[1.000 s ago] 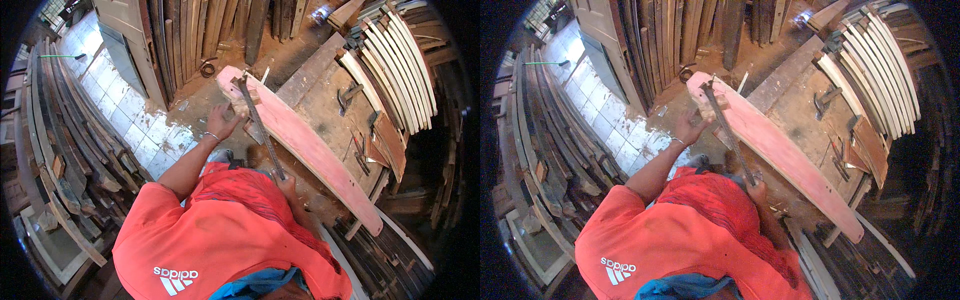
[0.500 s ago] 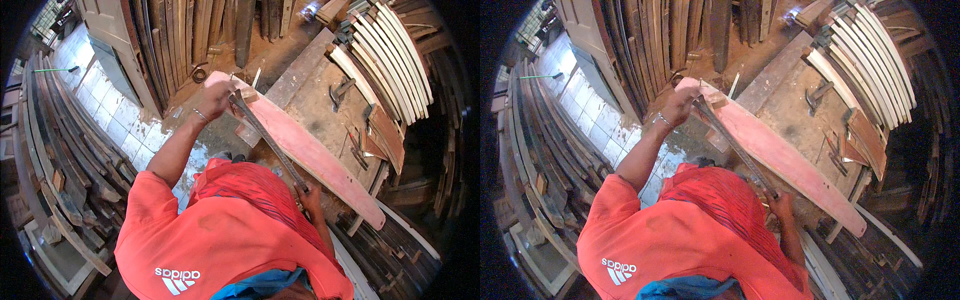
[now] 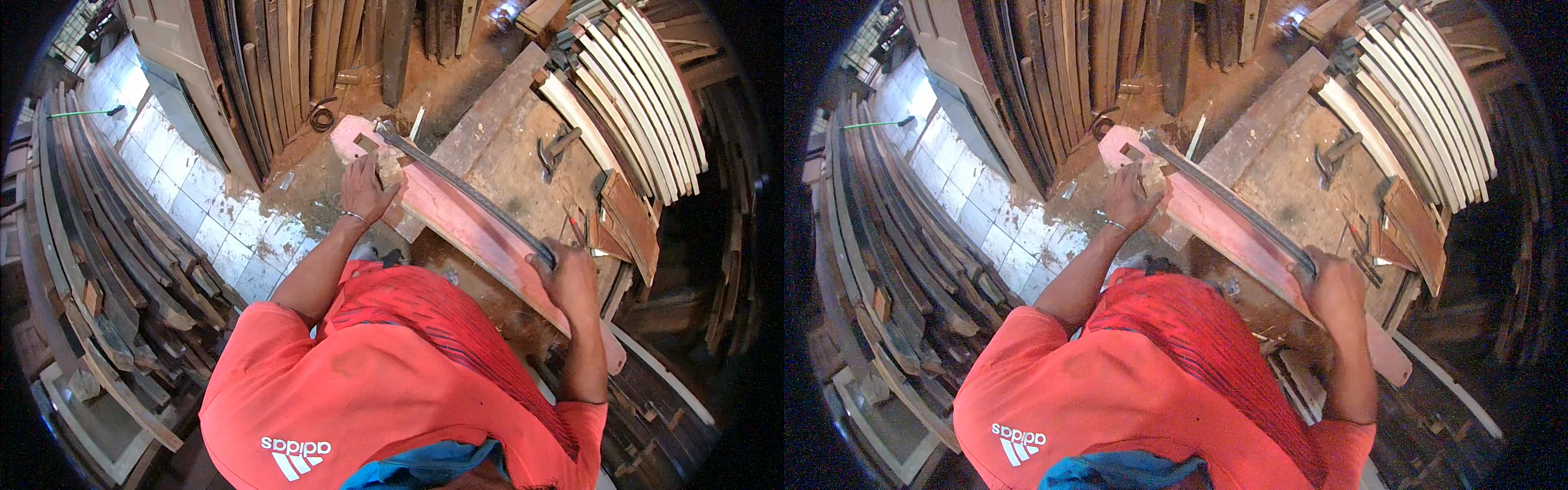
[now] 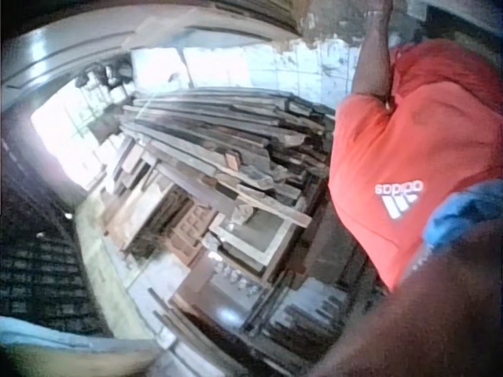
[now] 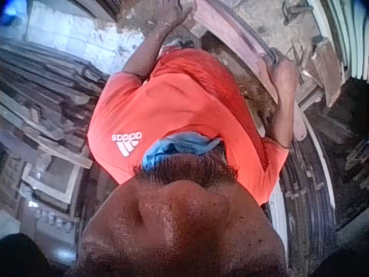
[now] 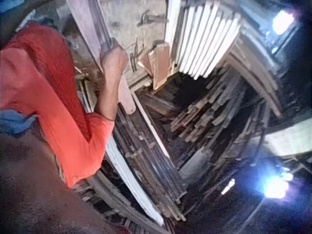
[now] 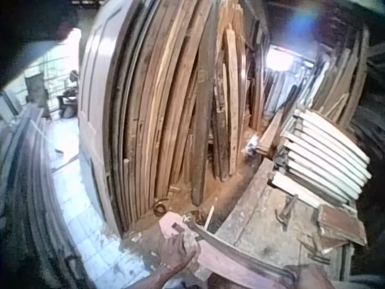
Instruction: The person smooths wooden planks using a rasp, moves pieces between various lumber stacks, and uses a hammer and a metal bar to separate wood components.
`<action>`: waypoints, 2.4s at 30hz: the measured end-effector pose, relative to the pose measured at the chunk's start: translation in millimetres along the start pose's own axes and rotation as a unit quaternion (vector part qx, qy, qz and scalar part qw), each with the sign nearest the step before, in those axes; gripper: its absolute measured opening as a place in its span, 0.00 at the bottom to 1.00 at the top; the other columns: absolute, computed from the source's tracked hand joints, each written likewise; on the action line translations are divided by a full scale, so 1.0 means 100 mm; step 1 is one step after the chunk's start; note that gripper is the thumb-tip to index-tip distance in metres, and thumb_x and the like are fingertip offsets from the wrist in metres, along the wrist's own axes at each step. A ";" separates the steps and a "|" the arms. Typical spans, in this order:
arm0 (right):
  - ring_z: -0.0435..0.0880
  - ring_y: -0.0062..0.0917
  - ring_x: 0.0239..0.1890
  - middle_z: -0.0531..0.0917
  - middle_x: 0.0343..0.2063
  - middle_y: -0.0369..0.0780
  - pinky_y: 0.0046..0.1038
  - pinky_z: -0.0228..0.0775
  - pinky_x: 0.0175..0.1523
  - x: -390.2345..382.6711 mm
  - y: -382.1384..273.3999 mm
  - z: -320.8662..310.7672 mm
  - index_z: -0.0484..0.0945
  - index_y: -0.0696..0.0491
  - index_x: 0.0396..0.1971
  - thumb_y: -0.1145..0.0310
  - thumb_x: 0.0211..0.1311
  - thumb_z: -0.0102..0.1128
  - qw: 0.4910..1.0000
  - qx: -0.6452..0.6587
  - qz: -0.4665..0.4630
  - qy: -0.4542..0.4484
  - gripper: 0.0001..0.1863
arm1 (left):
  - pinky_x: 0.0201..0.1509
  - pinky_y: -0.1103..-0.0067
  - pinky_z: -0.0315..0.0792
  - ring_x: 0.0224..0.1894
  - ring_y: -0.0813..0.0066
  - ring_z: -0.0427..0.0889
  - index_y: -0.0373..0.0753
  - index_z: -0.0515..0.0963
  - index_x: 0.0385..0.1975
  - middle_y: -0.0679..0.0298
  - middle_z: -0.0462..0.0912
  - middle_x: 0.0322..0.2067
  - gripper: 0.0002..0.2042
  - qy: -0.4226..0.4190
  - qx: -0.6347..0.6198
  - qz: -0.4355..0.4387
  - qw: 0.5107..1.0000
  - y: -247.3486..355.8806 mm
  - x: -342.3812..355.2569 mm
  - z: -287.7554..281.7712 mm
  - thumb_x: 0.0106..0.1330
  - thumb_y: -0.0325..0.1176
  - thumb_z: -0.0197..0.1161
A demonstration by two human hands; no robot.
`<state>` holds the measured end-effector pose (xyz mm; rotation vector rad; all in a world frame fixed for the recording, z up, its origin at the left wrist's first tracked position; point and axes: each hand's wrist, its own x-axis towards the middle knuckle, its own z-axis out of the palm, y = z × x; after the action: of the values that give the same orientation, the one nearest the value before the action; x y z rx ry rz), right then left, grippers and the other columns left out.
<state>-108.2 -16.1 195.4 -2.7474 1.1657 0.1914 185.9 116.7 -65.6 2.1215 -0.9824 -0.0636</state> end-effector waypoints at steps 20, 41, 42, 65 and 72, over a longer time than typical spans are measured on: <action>0.82 0.53 0.36 0.83 0.29 0.53 0.47 0.74 0.43 0.31 0.53 0.78 0.73 0.56 0.48 0.56 0.63 0.62 0.980 0.052 -0.035 -0.188 0.22 | 0.57 0.63 0.68 0.52 0.52 0.73 0.42 0.70 0.60 0.54 0.75 0.51 0.38 0.048 0.014 -0.073 0.996 -0.04 0.18 0.08 0.46 0.45 0.77; 0.69 0.50 0.64 0.71 0.61 0.53 0.55 0.56 0.65 0.19 0.81 2.29 0.71 0.49 0.60 0.46 0.59 0.60 0.957 0.060 -0.236 0.157 0.33 | 0.59 0.64 0.69 0.54 0.50 0.74 0.37 0.70 0.60 0.52 0.75 0.53 0.38 0.001 -0.009 -0.048 0.999 -0.08 0.15 -0.06 0.49 0.46 0.77; 0.76 0.45 0.51 0.77 0.49 0.52 0.48 0.65 0.56 0.07 0.63 2.09 0.74 0.50 0.56 0.46 0.60 0.61 0.983 0.112 -0.132 0.066 0.30 | 0.59 0.63 0.69 0.55 0.49 0.74 0.38 0.69 0.62 0.51 0.75 0.53 0.40 -0.007 0.002 -0.042 0.999 -0.07 0.18 -0.11 0.49 0.47 0.77; 0.81 0.46 0.22 0.80 0.20 0.54 0.44 0.71 0.31 -0.69 -0.01 2.17 0.83 0.58 0.27 0.40 0.59 0.61 0.967 0.169 0.190 -0.023 0.30 | 0.53 0.63 0.70 0.50 0.54 0.73 0.41 0.75 0.55 0.54 0.75 0.46 0.31 -0.004 0.033 0.157 0.987 -0.41 0.24 -0.27 0.52 0.48 0.72; 0.84 0.49 0.29 0.81 0.22 0.54 0.44 0.74 0.36 -0.59 0.14 2.88 0.84 0.55 0.30 0.43 0.59 0.63 0.973 0.108 0.199 -0.039 0.26 | 0.54 0.64 0.70 0.50 0.51 0.73 0.38 0.73 0.56 0.52 0.75 0.46 0.32 -0.044 0.013 0.168 0.985 -0.41 0.14 -0.30 0.53 0.47 0.72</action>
<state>-175.5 69.9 -77.8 -2.2777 1.6000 0.2004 231.2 142.9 -68.3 1.9603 -1.3882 0.0237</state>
